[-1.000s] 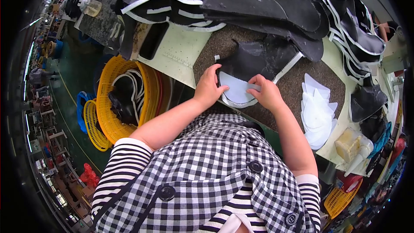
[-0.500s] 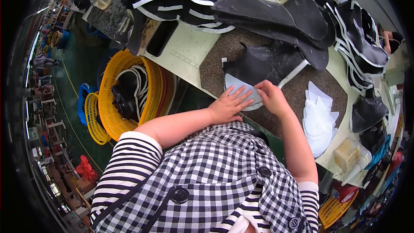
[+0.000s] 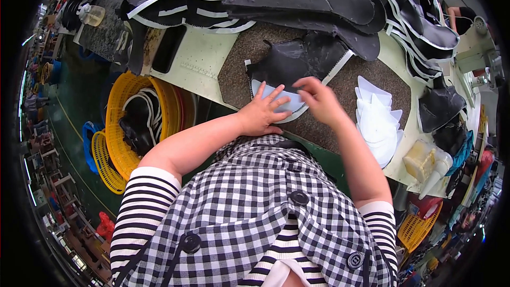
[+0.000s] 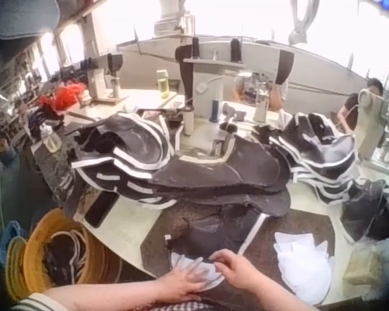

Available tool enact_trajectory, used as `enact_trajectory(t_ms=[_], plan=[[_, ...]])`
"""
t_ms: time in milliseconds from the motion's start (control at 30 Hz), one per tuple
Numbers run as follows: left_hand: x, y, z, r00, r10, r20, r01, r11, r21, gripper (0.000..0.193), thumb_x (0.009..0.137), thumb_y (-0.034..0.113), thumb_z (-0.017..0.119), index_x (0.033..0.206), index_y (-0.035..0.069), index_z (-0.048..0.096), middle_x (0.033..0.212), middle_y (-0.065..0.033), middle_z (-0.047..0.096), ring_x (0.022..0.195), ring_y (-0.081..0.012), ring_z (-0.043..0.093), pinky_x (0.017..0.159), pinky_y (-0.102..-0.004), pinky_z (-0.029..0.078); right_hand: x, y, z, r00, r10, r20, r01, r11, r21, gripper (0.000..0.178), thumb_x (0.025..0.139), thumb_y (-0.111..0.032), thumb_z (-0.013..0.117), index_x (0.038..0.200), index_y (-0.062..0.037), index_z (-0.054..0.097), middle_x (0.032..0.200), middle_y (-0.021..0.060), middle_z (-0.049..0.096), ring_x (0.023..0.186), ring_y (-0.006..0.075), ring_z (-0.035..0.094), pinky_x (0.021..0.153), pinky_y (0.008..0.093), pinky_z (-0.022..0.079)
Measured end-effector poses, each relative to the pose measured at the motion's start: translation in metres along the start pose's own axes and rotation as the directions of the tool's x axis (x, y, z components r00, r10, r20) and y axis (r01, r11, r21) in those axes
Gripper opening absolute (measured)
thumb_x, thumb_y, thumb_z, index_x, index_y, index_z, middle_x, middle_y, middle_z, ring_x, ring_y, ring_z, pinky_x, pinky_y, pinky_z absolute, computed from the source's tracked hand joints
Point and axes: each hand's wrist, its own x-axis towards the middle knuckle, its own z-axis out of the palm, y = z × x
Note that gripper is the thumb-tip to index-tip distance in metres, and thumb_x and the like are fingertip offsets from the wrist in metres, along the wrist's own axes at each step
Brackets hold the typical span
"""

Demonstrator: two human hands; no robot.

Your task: The recorder is shown assembling upper components of a shoe, specifically fitting linings or reinforcements into a leather boot upper.

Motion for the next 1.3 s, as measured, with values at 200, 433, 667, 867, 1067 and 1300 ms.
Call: enact_trajectory(t_ms=[200, 433, 667, 867, 1067, 1300], plan=[[-0.045, -0.056, -0.014, 0.985, -0.068, -0.158, 0.053, 0.994, -0.092, 0.05, 0.087, 0.03, 0.064, 0.133, 0.012, 0.053, 0.145, -0.0094, 0.044, 0.136, -0.0302, 0.039, 0.112, -0.0452, 0.031, -0.02, 0.022, 0.025, 0.997, -0.017, -0.076, 0.013, 0.999, -0.047, 0.023, 0.08, -0.002, 0.064, 0.103, -0.0039, 0.057, 0.086, 0.0114, 0.061, 0.077, 0.024, 0.063, 0.072, 0.035, 0.052], [-0.027, -0.029, 0.014, 0.423, -0.799, -0.427, 0.429, 0.592, -0.682, 0.067, 0.084, 0.014, 0.072, 0.14, 0.0, 0.039, 0.125, -0.0149, 0.057, 0.112, -0.0221, 0.056, 0.095, -0.0329, 0.043, -0.031, 0.035, 0.047, 0.927, -0.29, -0.238, 0.294, 0.956, -0.016, 0.016, 0.076, -0.001, 0.063, 0.091, -0.006, 0.06, 0.085, 0.0075, 0.056, 0.073, 0.0205, 0.058, 0.065, 0.0301, 0.049], [0.011, 0.017, -0.035, 0.687, -0.724, 0.068, 0.126, 0.026, -0.992, 0.035, 0.084, 0.008, 0.072, 0.114, 0.0, 0.058, 0.101, -0.0062, 0.066, 0.09, -0.0138, 0.062, 0.085, -0.0286, 0.048, -0.034, 0.042, 0.046, 0.897, -0.194, -0.397, 0.261, 0.958, 0.121, 0.015, 0.079, -0.003, 0.064, 0.093, -0.0055, 0.061, 0.085, 0.0057, 0.056, 0.07, 0.0159, 0.058, 0.064, 0.0279, 0.049], [-0.006, -0.037, -0.051, 0.649, -0.748, 0.143, 0.363, 0.138, -0.922, 0.025, 0.083, 0.006, 0.069, 0.106, 0.003, 0.058, 0.09, -0.0047, 0.066, 0.081, -0.0137, 0.062, 0.073, -0.0285, 0.05, -0.036, 0.047, 0.049, 0.835, -0.401, -0.376, 0.39, 0.914, -0.11, 0.013, 0.078, -0.002, 0.062, 0.091, -0.0061, 0.062, 0.088, 0.0094, 0.059, 0.082, 0.0265, 0.059, 0.074, 0.0343, 0.05], [-0.031, -0.135, -0.07, 0.493, -0.709, -0.505, 0.602, 0.697, -0.39, 0.039, 0.085, 0.004, 0.064, 0.121, 0.003, 0.051, 0.093, -0.0085, 0.055, 0.08, -0.0217, 0.06, 0.075, -0.0314, 0.05, -0.137, 0.054, 0.018, 0.808, -0.162, -0.566, 0.145, 0.987, -0.074, 0.015, 0.081, 0.0, 0.059, 0.093, -0.006, 0.065, 0.09, 0.0096, 0.064, 0.082, 0.0254, 0.063, 0.073, 0.0332, 0.051], [0.031, -0.023, -0.065, 0.796, -0.155, -0.585, 0.052, 0.98, -0.19, 0.039, 0.08, -0.001, 0.064, 0.118, 0.004, 0.056, 0.111, -0.0138, 0.053, 0.101, -0.027, 0.052, 0.085, -0.0347, 0.044, -0.311, 0.099, 0.052, 0.278, 0.344, -0.897, -0.276, 0.923, 0.269, 0.012, 0.09, -0.004, 0.056, 0.1, -0.0066, 0.062, 0.08, 0.0064, 0.064, 0.066, 0.0131, 0.061, 0.061, 0.0262, 0.049]])
